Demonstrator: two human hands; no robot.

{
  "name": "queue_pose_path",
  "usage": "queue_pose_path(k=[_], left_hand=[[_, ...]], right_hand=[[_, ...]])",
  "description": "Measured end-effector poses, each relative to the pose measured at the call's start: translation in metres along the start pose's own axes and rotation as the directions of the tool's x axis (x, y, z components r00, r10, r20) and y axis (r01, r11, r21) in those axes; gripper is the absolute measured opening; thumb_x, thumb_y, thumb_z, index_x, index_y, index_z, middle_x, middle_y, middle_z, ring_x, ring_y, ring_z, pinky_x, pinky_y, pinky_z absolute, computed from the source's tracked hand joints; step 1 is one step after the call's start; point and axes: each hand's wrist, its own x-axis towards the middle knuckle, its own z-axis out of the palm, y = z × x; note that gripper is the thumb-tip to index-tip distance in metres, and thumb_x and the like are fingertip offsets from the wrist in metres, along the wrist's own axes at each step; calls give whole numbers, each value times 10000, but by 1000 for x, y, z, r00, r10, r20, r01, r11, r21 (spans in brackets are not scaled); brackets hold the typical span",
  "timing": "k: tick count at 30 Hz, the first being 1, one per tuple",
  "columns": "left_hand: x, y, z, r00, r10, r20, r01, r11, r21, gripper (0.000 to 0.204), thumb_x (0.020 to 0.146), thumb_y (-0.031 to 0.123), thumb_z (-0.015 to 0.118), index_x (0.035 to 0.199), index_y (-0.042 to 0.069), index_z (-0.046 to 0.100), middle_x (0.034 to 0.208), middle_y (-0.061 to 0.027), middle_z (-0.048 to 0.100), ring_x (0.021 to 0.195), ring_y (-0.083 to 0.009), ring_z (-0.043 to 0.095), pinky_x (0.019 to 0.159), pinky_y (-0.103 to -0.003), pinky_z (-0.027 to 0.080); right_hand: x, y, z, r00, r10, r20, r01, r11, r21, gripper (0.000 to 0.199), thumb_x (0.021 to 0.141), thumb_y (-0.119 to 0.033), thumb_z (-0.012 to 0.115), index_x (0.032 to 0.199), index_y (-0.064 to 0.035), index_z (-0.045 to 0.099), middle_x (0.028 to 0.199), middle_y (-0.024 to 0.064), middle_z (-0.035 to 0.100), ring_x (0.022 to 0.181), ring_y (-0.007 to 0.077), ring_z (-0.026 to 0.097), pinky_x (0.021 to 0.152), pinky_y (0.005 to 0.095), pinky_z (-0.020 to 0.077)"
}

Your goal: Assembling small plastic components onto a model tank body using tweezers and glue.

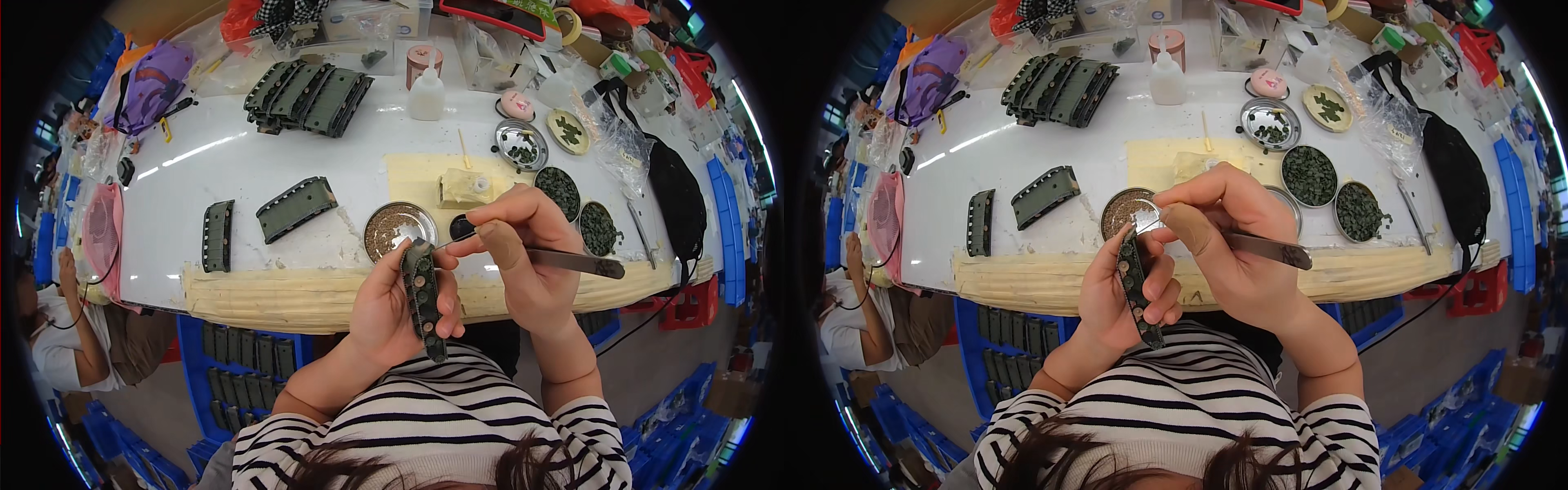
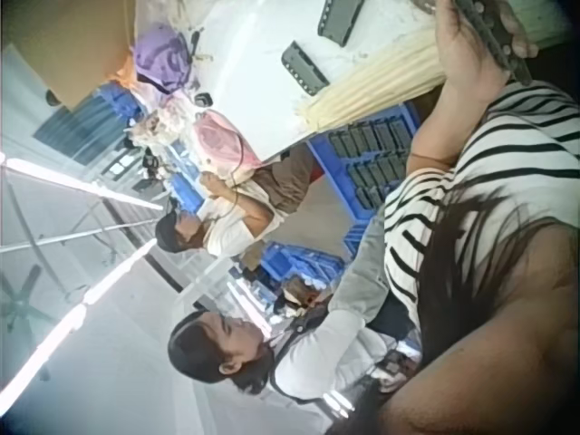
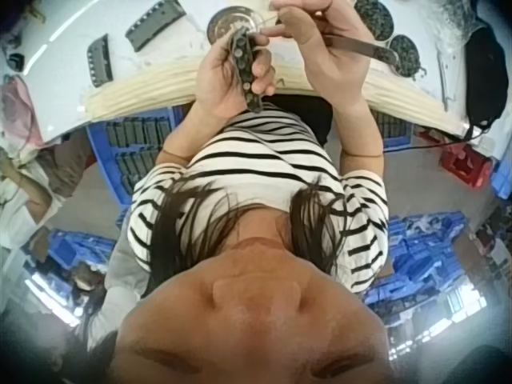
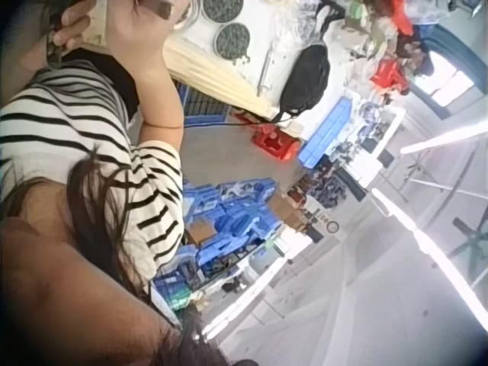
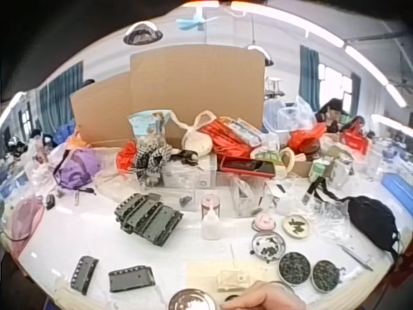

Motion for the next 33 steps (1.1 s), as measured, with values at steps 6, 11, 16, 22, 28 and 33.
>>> queue_pose_path(k=[6,11,16,22,28,33], left_hand=[[1,0,-2,1000,0,3,0,1000,4,550,1024,423,188,1132,16,542,766,-148,616,597,-278,604,679,-423,544],[1,1,-1,999,22,-35,-20,998,63,545,1027,413,187,1165,11,529,755,-147,599,588,-266,586,670,-419,535],[-8,6,18,962,151,-226,-41,903,427,610,1024,443,152,1238,-10,500,832,-150,613,684,-262,613,716,-407,530],[-21,10,38,918,386,-89,-76,392,917,384,1003,172,471,1331,-25,436,981,-129,653,873,-213,634,838,-302,496],[-22,20,24,864,427,268,-124,-335,934,421,866,34,641,1271,1,530,941,-146,669,770,-222,646,704,-291,513],[-18,17,28,874,346,342,-110,-545,831,492,792,6,665,1271,51,564,852,-141,645,706,-283,620,632,-338,501]], right_hand=[[1,0,0,1000,4,-3,-4,1000,-23,162,961,-89,540,993,68,564,910,71,517,778,195,689,690,239,548],[3,3,-5,994,5,-111,-4,1000,12,139,946,-60,575,1026,54,578,887,61,633,777,108,656,684,218,523],[17,19,-32,953,-235,-191,72,789,-610,91,868,-31,662,949,7,647,795,30,598,613,64,548,560,221,444],[28,38,-40,933,-359,-30,187,553,-812,98,809,-40,709,869,-11,636,759,80,574,534,185,528,504,264,409],[17,4,-27,888,-440,-135,163,575,-802,135,802,-11,719,932,-20,686,749,29,579,554,70,489,500,196,373],[2,-7,-15,972,-235,15,217,868,-447,60,878,10,625,936,22,632,824,55,587,655,79,528,578,195,426]])
